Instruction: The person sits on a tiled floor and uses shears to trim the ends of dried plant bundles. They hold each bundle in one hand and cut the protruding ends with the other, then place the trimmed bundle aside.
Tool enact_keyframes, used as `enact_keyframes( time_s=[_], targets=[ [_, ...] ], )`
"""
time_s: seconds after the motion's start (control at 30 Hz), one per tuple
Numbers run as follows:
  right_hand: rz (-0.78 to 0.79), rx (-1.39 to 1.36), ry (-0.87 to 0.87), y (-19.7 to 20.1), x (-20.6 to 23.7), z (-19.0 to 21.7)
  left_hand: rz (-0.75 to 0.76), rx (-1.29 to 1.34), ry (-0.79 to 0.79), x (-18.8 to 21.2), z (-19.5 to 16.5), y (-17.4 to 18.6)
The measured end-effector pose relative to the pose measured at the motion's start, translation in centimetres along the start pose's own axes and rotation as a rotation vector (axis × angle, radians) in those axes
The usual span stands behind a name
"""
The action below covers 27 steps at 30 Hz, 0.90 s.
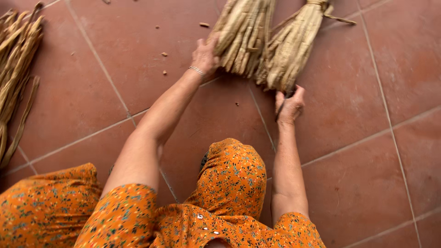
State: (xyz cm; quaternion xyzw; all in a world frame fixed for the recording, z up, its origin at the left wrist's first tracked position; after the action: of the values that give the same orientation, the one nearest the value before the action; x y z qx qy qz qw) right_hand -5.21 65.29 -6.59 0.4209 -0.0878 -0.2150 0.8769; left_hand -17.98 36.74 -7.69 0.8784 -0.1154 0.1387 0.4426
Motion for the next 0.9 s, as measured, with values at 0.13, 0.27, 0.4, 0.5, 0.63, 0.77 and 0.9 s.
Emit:
enact_keyframes(
  time_s=[0.13,0.27,0.4,0.5,0.63,0.77,0.9],
  targets=[
    [-0.051,-0.080,0.050,0.9,-1.3,-0.4,-0.180,0.127,-0.150,-0.1,-1.7,0.8],
    [0.005,-0.076,0.211,0.6,-2.3,-1.3,-0.093,0.113,-0.206,1.3,-1.1,1.7],
    [0.008,-0.165,0.280,1.2,-2.8,-3.2,0.107,-0.145,-0.206,2.3,2.0,3.7],
    [0.155,-1.364,-0.389,0.7,-3.7,-6.8,0.222,-0.278,-0.197,3.4,6.0,6.6],
    [-0.140,0.139,0.419,4.5,-1.2,-3.5,0.291,-0.448,-0.144,6.6,13.6,12.1],
    [0.001,-0.006,0.481,4.1,0.2,1.8,0.457,-0.716,-0.036,13.0,23.2,16.9],
    [0.304,-0.266,0.439,1.5,1.8,9.0,0.593,-0.808,0.181,19.9,34.7,22.1]
  ],
)
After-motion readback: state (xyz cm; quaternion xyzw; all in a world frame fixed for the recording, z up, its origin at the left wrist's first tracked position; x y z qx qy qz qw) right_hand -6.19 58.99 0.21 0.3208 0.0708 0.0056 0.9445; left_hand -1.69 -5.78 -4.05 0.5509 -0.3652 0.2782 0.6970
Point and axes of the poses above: each hand's wrist, its own x-axis away from the middle knuckle, its own y-axis out of the back of the hand, z = x × y, the point moved 4 cm from there along -x, towards the middle knuckle, and after that the axes turned 5 degrees about z, right-handed, at the moved point
